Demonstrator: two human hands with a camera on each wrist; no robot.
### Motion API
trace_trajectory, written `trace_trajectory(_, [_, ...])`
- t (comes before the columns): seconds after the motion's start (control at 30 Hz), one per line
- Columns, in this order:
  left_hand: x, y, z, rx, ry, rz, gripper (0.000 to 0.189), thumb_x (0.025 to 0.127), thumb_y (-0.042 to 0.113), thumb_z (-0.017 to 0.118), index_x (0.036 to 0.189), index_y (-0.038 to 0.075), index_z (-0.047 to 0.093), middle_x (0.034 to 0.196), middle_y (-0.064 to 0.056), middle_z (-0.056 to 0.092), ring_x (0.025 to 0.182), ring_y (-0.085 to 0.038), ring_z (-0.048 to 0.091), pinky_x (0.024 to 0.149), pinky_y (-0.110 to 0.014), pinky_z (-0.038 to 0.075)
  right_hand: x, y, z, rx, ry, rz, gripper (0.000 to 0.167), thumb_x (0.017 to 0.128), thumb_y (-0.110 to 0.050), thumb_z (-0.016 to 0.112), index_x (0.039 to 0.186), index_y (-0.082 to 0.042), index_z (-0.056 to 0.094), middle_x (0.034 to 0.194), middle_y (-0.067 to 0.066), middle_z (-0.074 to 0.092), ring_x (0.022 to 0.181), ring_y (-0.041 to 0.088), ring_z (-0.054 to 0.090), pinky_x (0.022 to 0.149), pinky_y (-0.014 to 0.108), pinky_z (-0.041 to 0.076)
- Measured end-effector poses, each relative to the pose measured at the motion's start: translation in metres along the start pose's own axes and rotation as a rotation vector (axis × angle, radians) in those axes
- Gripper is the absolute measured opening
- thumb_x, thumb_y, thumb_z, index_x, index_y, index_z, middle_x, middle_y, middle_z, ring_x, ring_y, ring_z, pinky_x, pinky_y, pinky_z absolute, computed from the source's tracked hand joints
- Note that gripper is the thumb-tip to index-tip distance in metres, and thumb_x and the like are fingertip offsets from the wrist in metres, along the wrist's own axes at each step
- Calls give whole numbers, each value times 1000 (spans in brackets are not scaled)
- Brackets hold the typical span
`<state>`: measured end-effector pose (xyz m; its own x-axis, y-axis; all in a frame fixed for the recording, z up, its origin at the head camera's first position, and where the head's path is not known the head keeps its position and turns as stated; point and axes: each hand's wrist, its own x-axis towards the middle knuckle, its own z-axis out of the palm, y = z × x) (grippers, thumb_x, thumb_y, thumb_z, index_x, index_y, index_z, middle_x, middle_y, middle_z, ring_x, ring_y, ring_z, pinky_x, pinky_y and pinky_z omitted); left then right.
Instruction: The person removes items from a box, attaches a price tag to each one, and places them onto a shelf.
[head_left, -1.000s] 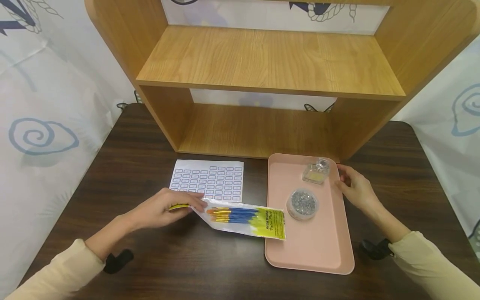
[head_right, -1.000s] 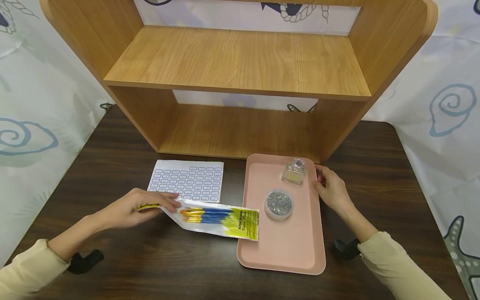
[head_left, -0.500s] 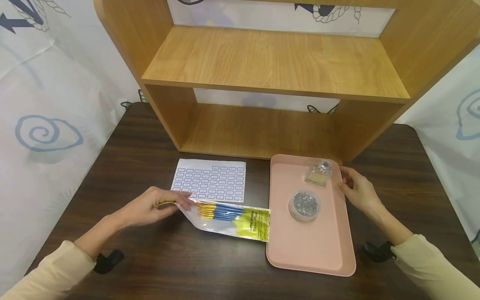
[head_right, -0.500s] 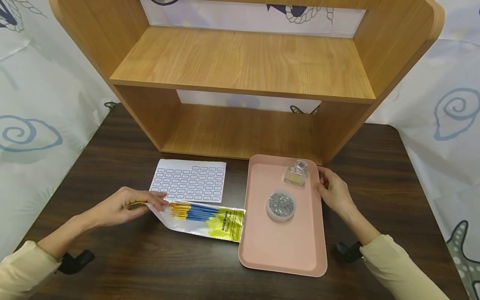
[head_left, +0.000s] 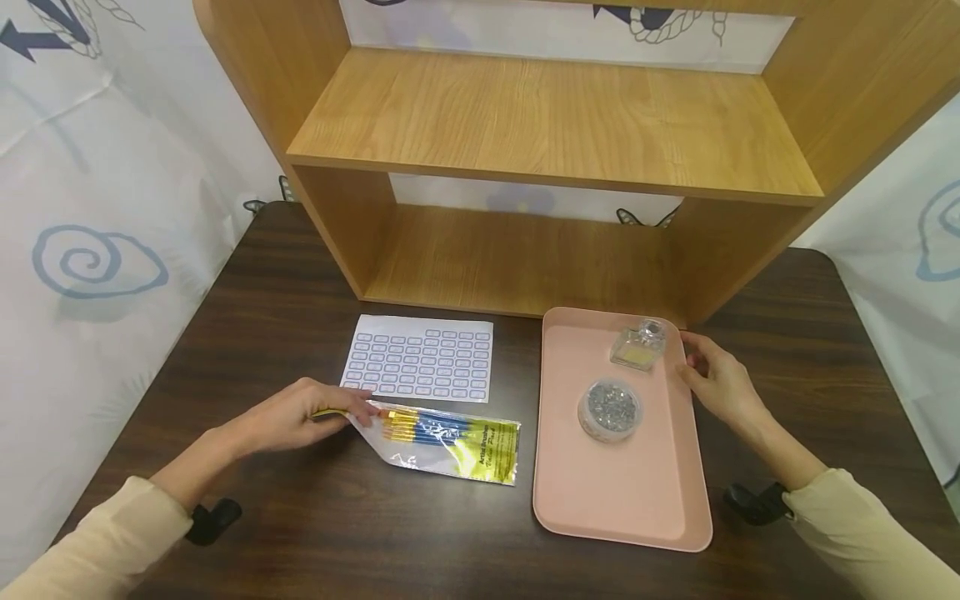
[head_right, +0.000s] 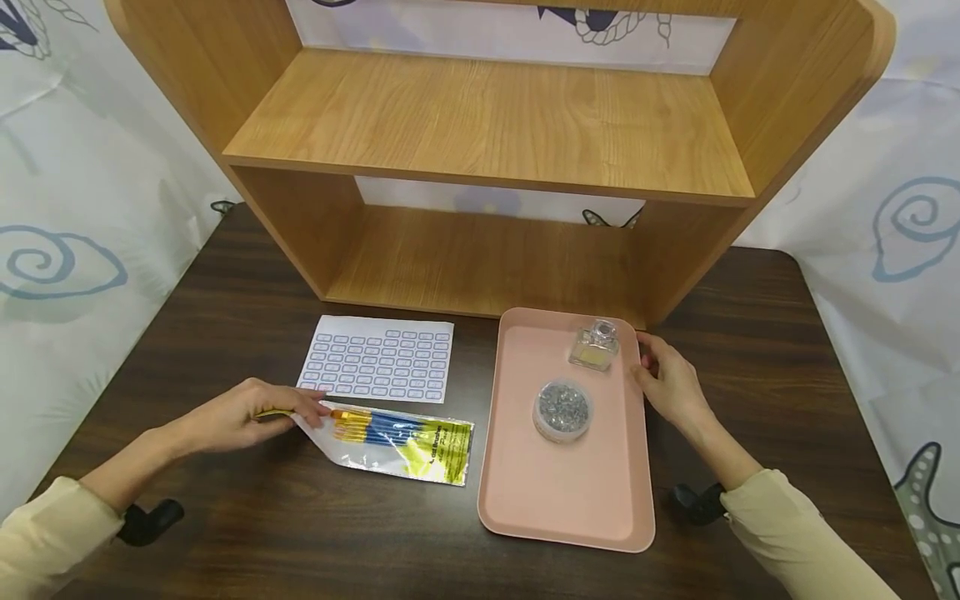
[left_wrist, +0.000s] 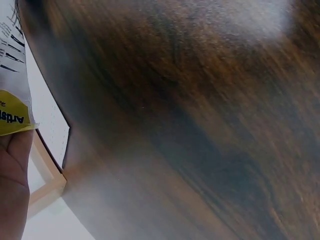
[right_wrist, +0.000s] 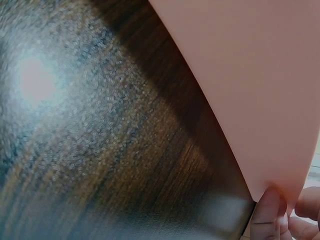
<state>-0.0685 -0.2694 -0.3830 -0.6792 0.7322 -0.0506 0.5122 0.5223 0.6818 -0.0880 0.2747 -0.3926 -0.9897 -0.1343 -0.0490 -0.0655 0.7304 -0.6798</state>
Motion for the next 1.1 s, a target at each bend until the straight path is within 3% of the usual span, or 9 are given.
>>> trace_trajectory(0.2, [-1,-1,2,17,-45,-14,44,80,-9,58,107,23,70,117,3,66,121,-27,53,98,-11,32,0,0,0,1,-9,2,47,90,0,53,133,10,38,90,14,49,62,4,44,48,21,37])
trace_trajectory(0.47, [0,-1,5,150,-53,42,41,79,-6,64,106,24,71,115,5,67,117,-27,57,94,-40,47,1,0,0,-3,-11,0,47,90,-1,52,133,11,37,90,15,49,63,4,44,48,21,37])
trace_trajectory(0.67, [0,-1,7,214,-62,47,40,79,-3,66,110,22,70,116,6,66,118,-25,57,91,-47,48,0,0,0,-16,-7,9,47,90,0,52,133,10,38,91,15,50,64,6,45,48,21,38])
trace_trajectory(0.73, [-1,-1,8,240,-71,34,37,80,4,69,112,22,70,118,6,66,119,-25,56,91,-48,48,0,-1,0,-13,-12,14,47,91,-1,52,134,10,37,92,16,50,65,7,47,50,21,39])
trace_trajectory(0.83, [-1,0,11,278,-78,5,34,82,27,73,115,23,68,120,7,65,119,-25,56,90,-48,48,1,-1,0,-5,-19,19,47,91,-2,52,134,9,37,93,16,51,67,7,47,51,21,40])
trace_trajectory(0.97, [-3,1,14,307,-67,-10,51,80,58,64,118,23,67,121,10,63,119,-23,56,89,-49,49,0,-1,-1,3,-20,18,47,91,-2,52,135,9,37,92,16,50,64,5,45,48,21,38])
trace_trajectory(1.03, [-4,2,14,307,-64,-12,52,82,59,60,119,24,66,123,11,62,120,-23,55,89,-49,49,0,-1,-1,4,-16,12,47,91,-2,52,134,10,37,91,15,49,62,4,43,47,22,36])
trace_trajectory(1.1, [-4,3,13,292,-58,5,46,85,52,61,121,23,65,124,9,62,120,-23,55,89,-49,49,-1,-1,-1,-2,-10,7,47,91,-2,52,134,10,37,90,15,49,61,4,43,47,22,36])
